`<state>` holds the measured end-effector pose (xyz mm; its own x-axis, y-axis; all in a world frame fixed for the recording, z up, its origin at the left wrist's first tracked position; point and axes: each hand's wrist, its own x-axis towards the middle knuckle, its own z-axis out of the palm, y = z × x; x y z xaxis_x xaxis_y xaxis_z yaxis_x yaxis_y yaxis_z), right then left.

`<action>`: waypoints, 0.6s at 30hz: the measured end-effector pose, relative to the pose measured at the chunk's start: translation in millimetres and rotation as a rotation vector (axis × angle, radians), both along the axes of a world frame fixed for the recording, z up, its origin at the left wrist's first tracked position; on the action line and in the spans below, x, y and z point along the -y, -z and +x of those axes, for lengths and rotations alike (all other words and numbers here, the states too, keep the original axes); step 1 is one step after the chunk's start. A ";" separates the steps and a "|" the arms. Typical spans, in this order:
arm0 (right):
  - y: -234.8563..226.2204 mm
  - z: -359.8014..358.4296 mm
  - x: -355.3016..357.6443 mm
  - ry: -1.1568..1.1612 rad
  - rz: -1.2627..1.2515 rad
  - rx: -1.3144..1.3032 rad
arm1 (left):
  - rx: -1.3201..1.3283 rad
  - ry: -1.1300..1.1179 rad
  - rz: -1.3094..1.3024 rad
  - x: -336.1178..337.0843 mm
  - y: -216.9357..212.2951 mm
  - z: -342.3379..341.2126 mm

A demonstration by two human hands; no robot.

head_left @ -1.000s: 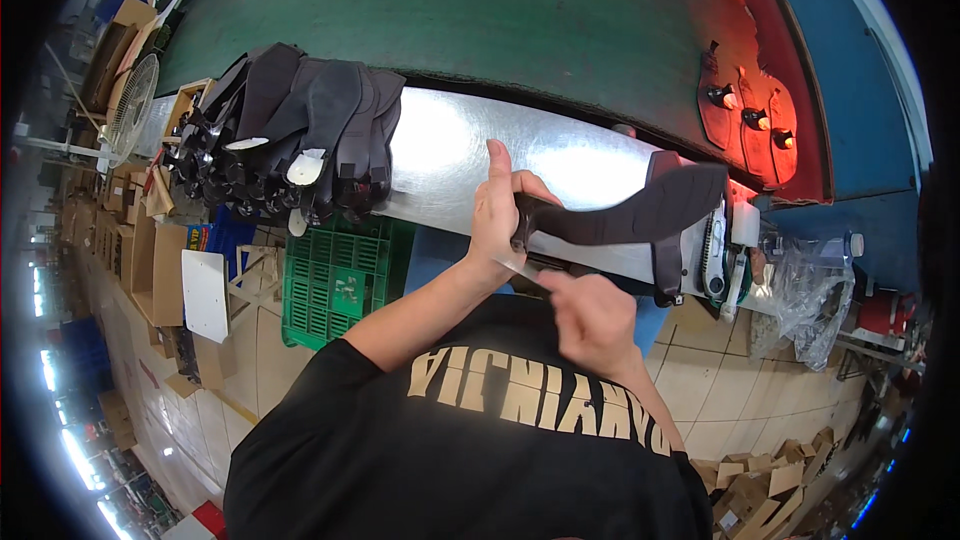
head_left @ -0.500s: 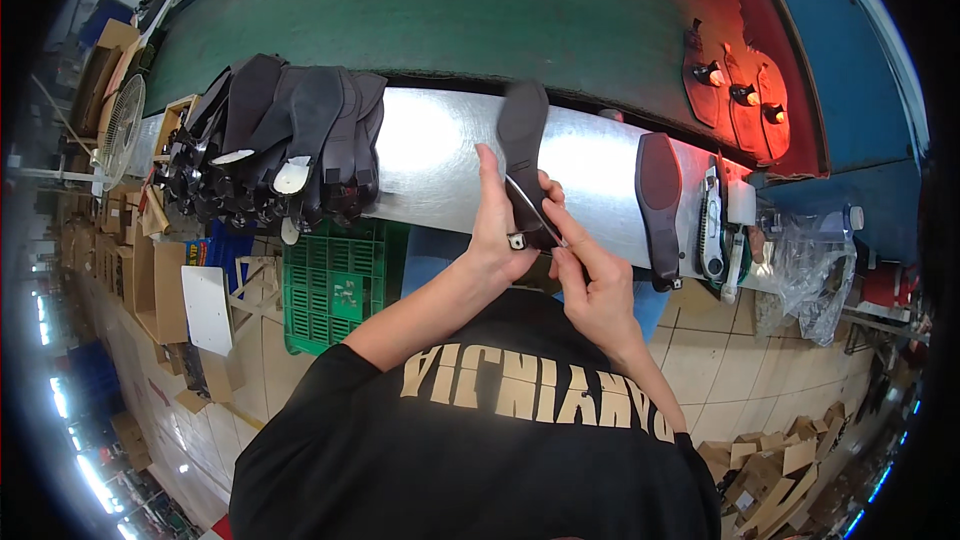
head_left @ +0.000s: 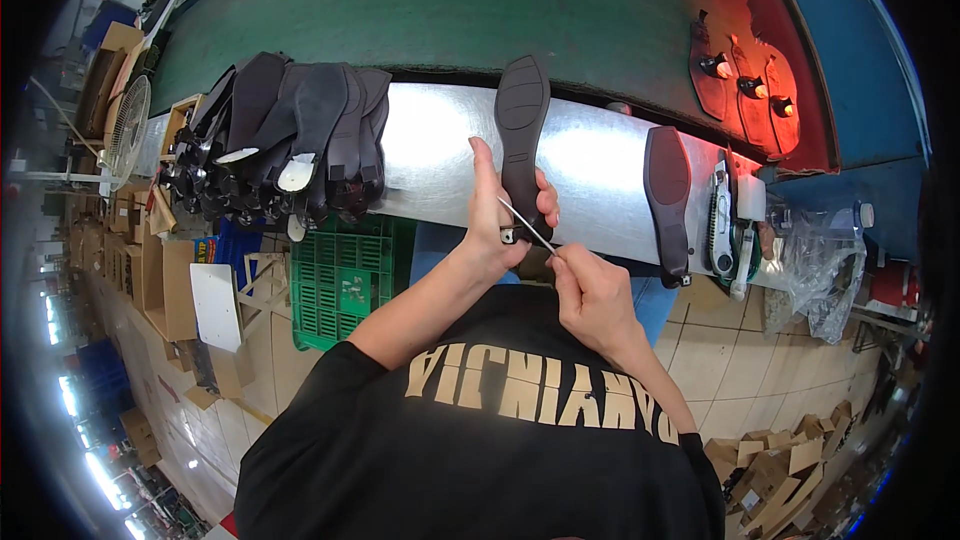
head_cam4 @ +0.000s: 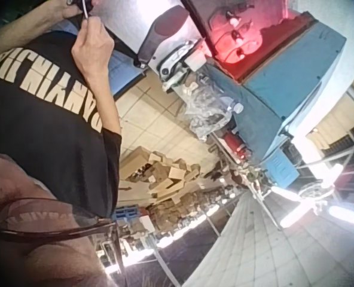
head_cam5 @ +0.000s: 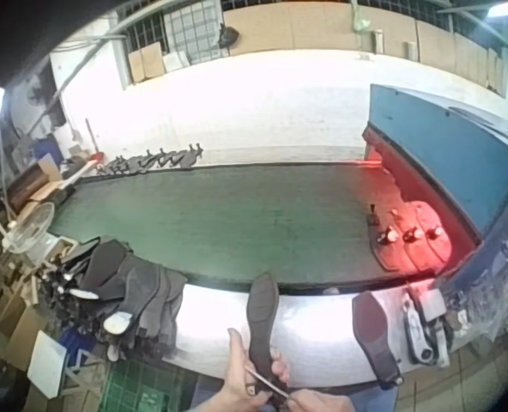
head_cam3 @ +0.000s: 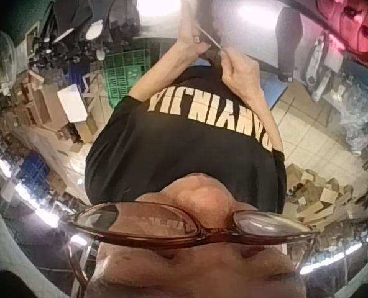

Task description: The person assembles footwear components at a workbench. They pick up a black plastic part and a grey insole, then use a red-handled tool to trim the insole. They attach the plastic part to the insole and apply a substance from a syringe to the assembly.

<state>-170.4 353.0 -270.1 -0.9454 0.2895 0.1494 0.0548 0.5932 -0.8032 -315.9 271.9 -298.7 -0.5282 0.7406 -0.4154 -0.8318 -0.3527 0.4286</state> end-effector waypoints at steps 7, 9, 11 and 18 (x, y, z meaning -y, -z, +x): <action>1.0 2.8 3.8 -0.094 -0.006 -0.120 | -0.055 0.026 -0.045 -1.4 4.6 -0.6; -3.9 2.7 5.9 -0.266 0.019 -0.256 | -0.017 0.015 -0.149 -6.4 17.6 -9.4; 1.5 -0.9 1.9 -0.142 0.057 -0.243 | -0.014 0.063 -0.169 -6.6 18.1 -13.4; -12.4 -13.1 -9.3 0.161 -0.481 -0.088 | -0.220 0.236 -0.034 -4.0 0.4 -1.5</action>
